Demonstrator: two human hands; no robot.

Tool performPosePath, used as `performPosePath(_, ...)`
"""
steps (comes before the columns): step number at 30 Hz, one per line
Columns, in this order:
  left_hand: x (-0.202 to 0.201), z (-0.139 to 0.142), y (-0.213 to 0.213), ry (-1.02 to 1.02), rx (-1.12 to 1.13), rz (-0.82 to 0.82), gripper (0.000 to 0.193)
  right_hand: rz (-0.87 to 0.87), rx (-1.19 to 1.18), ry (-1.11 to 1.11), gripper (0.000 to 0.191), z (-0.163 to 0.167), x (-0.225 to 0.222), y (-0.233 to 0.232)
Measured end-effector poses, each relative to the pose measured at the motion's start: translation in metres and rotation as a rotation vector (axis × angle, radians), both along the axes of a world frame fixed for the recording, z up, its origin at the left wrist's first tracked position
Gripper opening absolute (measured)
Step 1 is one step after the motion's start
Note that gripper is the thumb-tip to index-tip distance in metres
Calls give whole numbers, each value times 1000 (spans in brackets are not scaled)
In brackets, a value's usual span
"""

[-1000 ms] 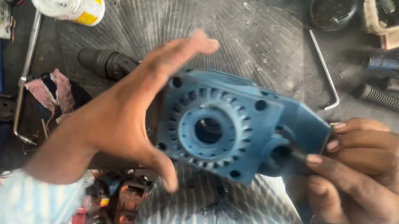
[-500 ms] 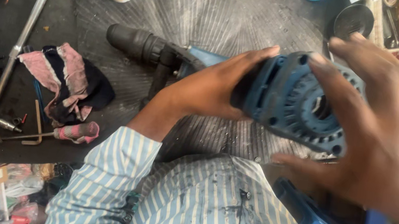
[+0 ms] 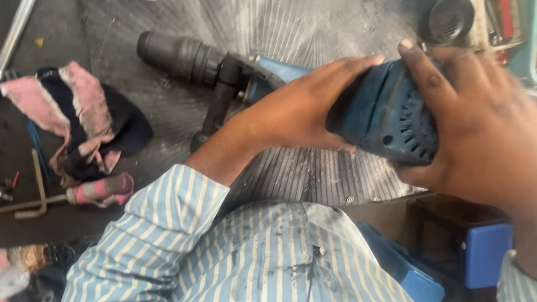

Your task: The person services a blue Dong Cheng rotary hammer on a workbench. They remove the rear housing cover, wipe components with a cloth, apply grease from a container to the mechanism, refit the housing, and tighten screws using a hex key.

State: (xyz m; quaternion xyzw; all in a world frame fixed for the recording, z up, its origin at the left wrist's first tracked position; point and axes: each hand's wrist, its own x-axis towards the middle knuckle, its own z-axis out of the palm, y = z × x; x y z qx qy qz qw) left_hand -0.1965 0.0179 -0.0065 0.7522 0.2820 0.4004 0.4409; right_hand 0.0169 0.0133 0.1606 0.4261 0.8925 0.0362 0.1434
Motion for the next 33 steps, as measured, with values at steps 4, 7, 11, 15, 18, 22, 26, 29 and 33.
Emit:
performPosePath(4, -3, 11, 0, 39, -18, -11, 119, 25, 5, 124, 131, 0, -1, -4)
performPosePath(7, -9, 23, 2, 54, 48, -40, 118, 9, 18, 105, 139, 16, 3, -11)
performPosePath(11, -13, 39, 9, -14, -93, -122, 110, -139, 11, 53, 123, 47, 32, -12)
performPosePath(15, -2, 55, 13, 62, -321, -134, 100, -77, 9, 136, 113, 38, 57, -4)
performPosePath(18, 6, 67, 16, 118, -457, -123, 95, -174, -162, 250, 107, 23, 68, -5)
performPosePath(22, 9, 74, 17, 129, -389, -97, 94, -138, -124, 260, 109, 13, 74, -4)
performPosePath(26, 11, 67, 15, 190, -400, -64, 94, -140, -125, 204, 112, 10, 67, 5)
performPosePath(29, 13, 62, 14, 172, -454, -37, 93, -124, -128, 157, 116, 8, 63, 17)
performPosePath(33, 14, 67, 16, 106, -517, -49, 90, -153, -195, 221, 115, 2, 66, 26)
